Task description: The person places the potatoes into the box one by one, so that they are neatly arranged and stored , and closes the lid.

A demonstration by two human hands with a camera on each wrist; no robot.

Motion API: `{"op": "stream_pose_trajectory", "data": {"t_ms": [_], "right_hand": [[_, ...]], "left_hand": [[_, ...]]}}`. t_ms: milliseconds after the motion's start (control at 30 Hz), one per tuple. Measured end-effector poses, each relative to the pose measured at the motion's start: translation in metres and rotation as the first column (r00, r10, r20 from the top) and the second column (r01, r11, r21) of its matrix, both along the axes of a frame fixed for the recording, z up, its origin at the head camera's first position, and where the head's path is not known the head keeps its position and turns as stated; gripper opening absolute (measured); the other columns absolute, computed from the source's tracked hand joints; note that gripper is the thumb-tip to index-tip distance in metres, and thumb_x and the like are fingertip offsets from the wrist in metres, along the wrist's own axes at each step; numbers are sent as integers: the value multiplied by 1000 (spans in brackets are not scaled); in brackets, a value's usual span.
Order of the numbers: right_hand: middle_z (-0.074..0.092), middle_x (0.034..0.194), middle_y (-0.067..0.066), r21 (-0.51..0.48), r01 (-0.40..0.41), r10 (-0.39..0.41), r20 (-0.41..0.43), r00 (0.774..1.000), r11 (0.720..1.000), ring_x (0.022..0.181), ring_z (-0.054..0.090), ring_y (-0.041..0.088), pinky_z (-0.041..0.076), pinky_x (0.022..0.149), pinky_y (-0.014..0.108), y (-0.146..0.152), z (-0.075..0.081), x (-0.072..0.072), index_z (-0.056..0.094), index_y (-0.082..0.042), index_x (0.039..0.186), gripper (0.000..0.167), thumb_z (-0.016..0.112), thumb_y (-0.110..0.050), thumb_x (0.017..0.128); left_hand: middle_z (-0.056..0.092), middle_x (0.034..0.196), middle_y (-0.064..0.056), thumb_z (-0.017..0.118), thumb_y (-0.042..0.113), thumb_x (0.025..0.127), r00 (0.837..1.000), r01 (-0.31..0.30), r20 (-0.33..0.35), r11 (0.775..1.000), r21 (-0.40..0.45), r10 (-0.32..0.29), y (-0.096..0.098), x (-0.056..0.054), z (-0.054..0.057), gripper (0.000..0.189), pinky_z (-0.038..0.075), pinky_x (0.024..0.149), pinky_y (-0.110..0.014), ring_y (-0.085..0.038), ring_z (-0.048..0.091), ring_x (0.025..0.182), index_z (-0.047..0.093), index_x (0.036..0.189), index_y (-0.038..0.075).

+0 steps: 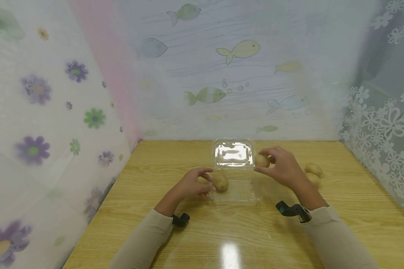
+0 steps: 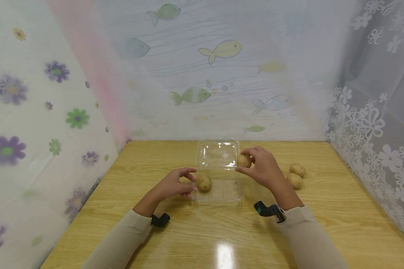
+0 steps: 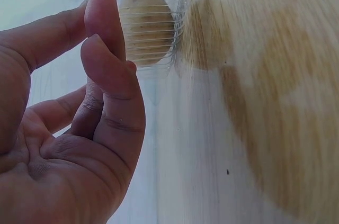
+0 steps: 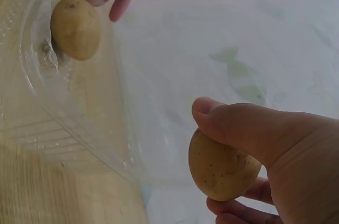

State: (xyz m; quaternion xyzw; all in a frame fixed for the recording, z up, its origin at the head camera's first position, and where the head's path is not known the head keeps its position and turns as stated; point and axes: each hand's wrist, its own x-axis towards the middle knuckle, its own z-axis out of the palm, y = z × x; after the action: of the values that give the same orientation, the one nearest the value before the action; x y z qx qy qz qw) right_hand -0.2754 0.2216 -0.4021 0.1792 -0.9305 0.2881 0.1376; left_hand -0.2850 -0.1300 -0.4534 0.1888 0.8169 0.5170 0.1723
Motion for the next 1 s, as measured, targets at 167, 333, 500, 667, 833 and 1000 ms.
{"op": "stream_pose_trajectory", "data": {"t_ms": [167, 333, 500, 667, 833, 1000], "right_hand": [[67, 126, 14, -5, -11, 11, 5, 1000, 1000, 101, 70, 33, 60, 84, 50, -5, 2, 2, 70, -10, 126, 56, 90, -38, 82], [66, 126, 14, -11, -19, 19, -9, 1000, 1000, 100, 70, 33, 61, 83, 48, -8, -1, 3, 70, -10, 125, 54, 91, -34, 81], [66, 126, 14, -16, -26, 25, -20, 999, 1000, 99, 70, 33, 61, 81, 47, -9, -2, 2, 70, -9, 124, 55, 91, -35, 81], [66, 125, 14, -13, -34, 34, -20, 999, 999, 99, 70, 33, 61, 81, 47, -10, -3, 2, 69, -9, 124, 56, 91, -36, 81], [66, 124, 13, -14, -41, 41, -15, 999, 999, 100, 69, 30, 61, 82, 45, -12, -4, 2, 68, -9, 124, 57, 91, -37, 81], [66, 124, 13, -31, -44, 44, -5, 999, 999, 101, 68, 31, 60, 83, 46, -14, -4, 2, 67, -9, 124, 56, 91, -35, 81]], "left_hand": [[63, 126, -10, 84, 20, 90, 1000, -3, 1, 1000, 2, 3, 0, 1, 1, 74, 63, 68, -39, -26, 76, 72, 48, 154, 13], [63, 126, -10, 84, 21, 89, 1000, 1, -5, 1000, 2, -1, 0, 0, 1, 74, 62, 68, -39, -25, 76, 72, 48, 154, 12], [63, 126, -9, 84, 21, 89, 1000, -1, -11, 1000, -9, 1, 1, 0, 1, 74, 62, 68, -38, -25, 76, 72, 48, 154, 13], [63, 126, -9, 84, 20, 90, 1000, 3, -12, 1000, -10, -3, 0, 0, 2, 74, 63, 68, -40, -25, 76, 72, 48, 154, 12], [63, 126, -10, 84, 20, 89, 1000, 0, -11, 1000, -14, 0, 1, 0, 2, 74, 63, 68, -40, -24, 76, 72, 48, 154, 13], [63, 125, -8, 84, 21, 89, 1000, -1, -15, 1000, -19, 1, 0, 0, 2, 74, 63, 68, -40, -24, 76, 72, 49, 154, 14]]}}
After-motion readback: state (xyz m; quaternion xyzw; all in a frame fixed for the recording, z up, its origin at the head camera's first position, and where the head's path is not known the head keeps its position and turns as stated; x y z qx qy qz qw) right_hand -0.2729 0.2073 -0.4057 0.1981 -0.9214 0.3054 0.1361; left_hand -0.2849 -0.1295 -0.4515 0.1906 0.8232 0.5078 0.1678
